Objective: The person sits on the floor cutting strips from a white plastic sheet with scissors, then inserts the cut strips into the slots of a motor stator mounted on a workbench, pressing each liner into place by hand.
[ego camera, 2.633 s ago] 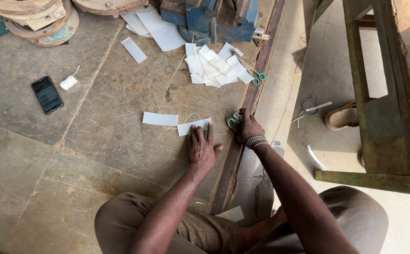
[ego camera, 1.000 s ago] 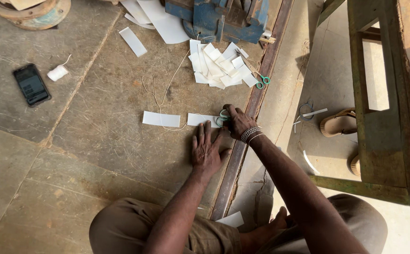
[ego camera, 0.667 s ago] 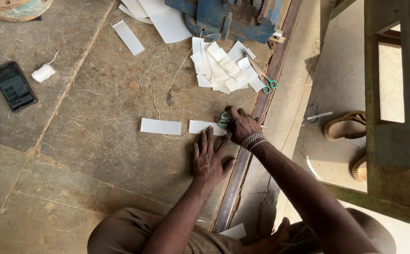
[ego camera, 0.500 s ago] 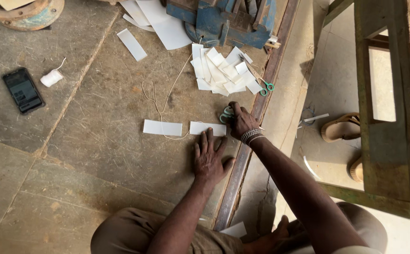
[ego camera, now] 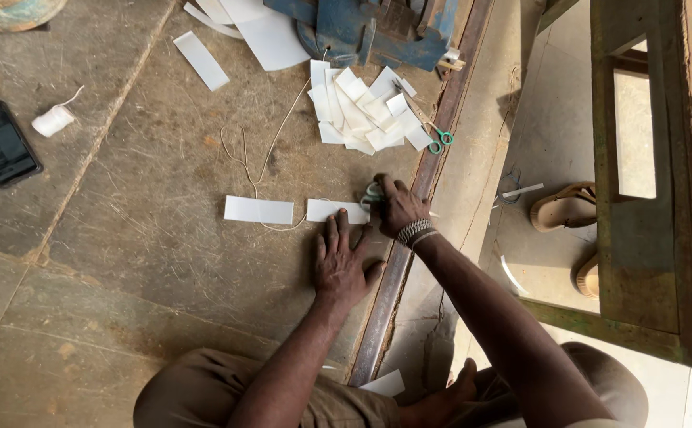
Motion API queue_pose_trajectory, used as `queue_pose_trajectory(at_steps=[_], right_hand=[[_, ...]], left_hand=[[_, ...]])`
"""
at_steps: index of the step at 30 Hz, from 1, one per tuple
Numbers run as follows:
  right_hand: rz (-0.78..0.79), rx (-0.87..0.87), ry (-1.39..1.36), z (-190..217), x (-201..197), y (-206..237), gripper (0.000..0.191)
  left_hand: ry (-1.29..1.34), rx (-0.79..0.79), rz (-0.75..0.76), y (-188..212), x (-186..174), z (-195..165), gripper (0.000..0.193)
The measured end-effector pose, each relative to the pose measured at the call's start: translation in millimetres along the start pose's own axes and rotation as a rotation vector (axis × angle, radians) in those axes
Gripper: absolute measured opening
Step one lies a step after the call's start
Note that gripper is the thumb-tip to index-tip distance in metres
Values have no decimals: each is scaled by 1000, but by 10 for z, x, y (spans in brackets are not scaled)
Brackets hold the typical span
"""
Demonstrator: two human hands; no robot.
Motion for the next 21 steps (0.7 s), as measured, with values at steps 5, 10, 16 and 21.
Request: queue_pose_trajectory(at_steps=[5,10,16,21], right_hand=[[-68,21,-7,51,-159,-93,68],[-148,130,-241,-160,-124,75,66],[-78,199,-250,-595,89,513,71],[-88,140,-250,-614,147,562,74]], left_hand=[[-89,-33,10,-13,-2,-54,83],[-145,84,-87,23,-103,-10,64],[-79,-163,-116,129,-426,539,42],[32,-563,-10,-11,-467,669,60]])
Point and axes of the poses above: each hand's wrist, its own y-axis away from the middle knuckle, its own x-axis out of the palm, z = x × y, the point moved 10 cm from there along -y, towards the middle knuckle
